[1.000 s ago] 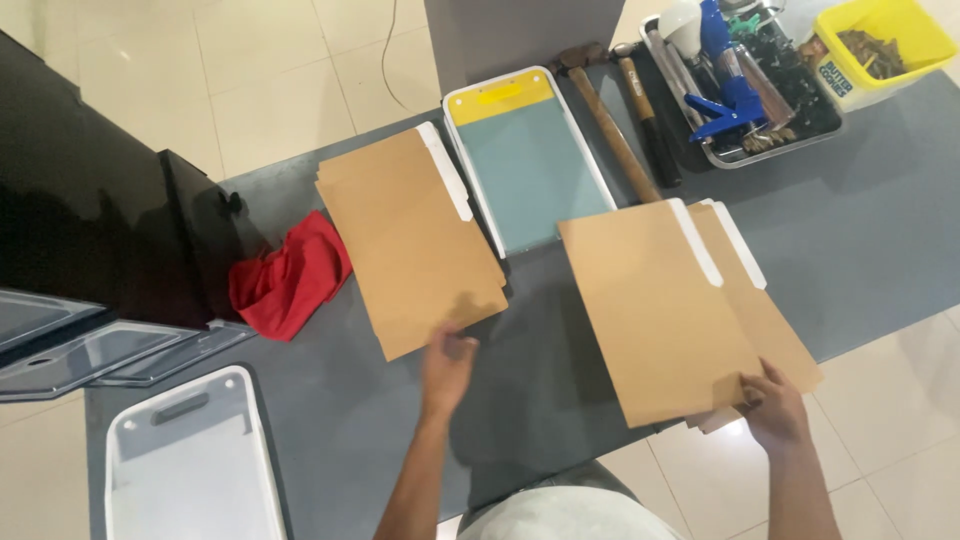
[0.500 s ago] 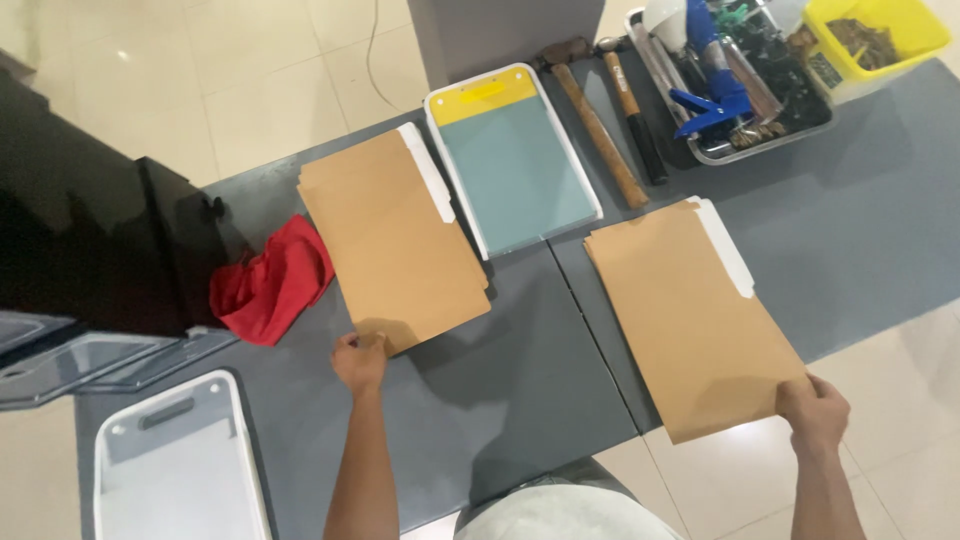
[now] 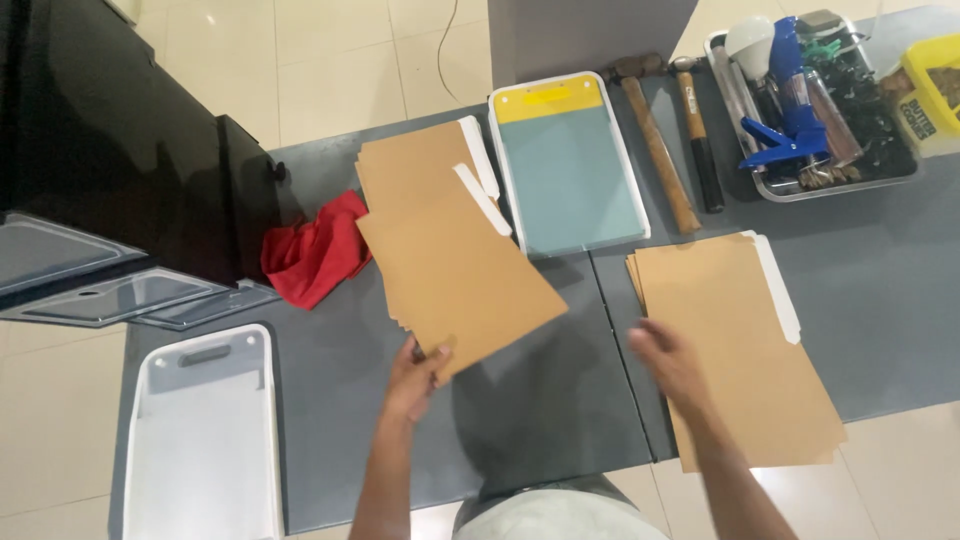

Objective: The person wipes a table with a red cloth, then stacks several brown cardboard sheets on the table. They then pick up a yellow container filled with small items and place it on the table, followed by picking up a bundle of wooden sticks.

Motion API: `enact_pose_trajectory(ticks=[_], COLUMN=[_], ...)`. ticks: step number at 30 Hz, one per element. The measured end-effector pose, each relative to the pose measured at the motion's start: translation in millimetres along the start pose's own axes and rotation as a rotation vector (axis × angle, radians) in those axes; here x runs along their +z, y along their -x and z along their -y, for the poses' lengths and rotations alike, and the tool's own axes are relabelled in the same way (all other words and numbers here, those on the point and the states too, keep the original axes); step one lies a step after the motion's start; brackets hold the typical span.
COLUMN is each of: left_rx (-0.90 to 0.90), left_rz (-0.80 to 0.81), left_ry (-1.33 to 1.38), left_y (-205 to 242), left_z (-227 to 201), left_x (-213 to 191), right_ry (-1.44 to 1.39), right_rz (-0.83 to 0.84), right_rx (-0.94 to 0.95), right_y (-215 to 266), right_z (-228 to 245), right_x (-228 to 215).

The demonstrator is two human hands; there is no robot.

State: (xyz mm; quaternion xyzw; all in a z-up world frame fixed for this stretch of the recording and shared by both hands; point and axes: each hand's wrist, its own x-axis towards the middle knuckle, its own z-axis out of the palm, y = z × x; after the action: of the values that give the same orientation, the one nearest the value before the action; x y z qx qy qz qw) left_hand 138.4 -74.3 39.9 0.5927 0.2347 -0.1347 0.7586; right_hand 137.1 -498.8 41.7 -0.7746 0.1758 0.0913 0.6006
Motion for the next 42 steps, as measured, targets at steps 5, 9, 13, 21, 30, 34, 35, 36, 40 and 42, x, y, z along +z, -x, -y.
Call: enact_pose_trajectory(ticks=[5, 9, 13, 21, 30, 34, 35, 36, 40, 42], left_rx=[-0.064, -0.115, 0.112, 0.3, -0.057, -0.042, -0.062, -0.082, -0.115, -0.006], left_rz=[0.065, 0.29, -0.046, -0.627, -0.711, -0.688, -0.688, -0.688, -0.521, -0.367], left_ry=[0.055, -0.142, -0.435, -0.87, -0.916, -0.8, -0.849, -0.898, -0.839, -0.74], left_y=[45, 43, -43, -109, -106, -107, -103, -99, -83, -84], left_z=[8, 7, 50, 12, -12, -6, -8, -11, -22, -20], left_x=[48, 62, 17, -27, -24, -41, -47, -54, -72, -80], right_ry=[-0.507, -0.825, -0.848, -0.837, -0.183, 0.016, 0.058, 0.1, 0.65, 0.671], right_rz=[0.14, 0.111, -0.167, -0.603, -0.757, -0.751, -0.762, -0.772, -0.838, -0.892], right_rx=[0.231, 0.044, 0.106, 0.301, 0.397, 0.406, 0.492, 0.578, 0.476, 0.311], right_y=[12, 4, 30, 88, 103, 99, 100, 101, 104, 103], right_z=[37, -12, -14, -149, -137, -146, -136, -126, -124, -119], right_x=[83, 49, -32, -151, -157, -158, -154, -150, -146, -134])
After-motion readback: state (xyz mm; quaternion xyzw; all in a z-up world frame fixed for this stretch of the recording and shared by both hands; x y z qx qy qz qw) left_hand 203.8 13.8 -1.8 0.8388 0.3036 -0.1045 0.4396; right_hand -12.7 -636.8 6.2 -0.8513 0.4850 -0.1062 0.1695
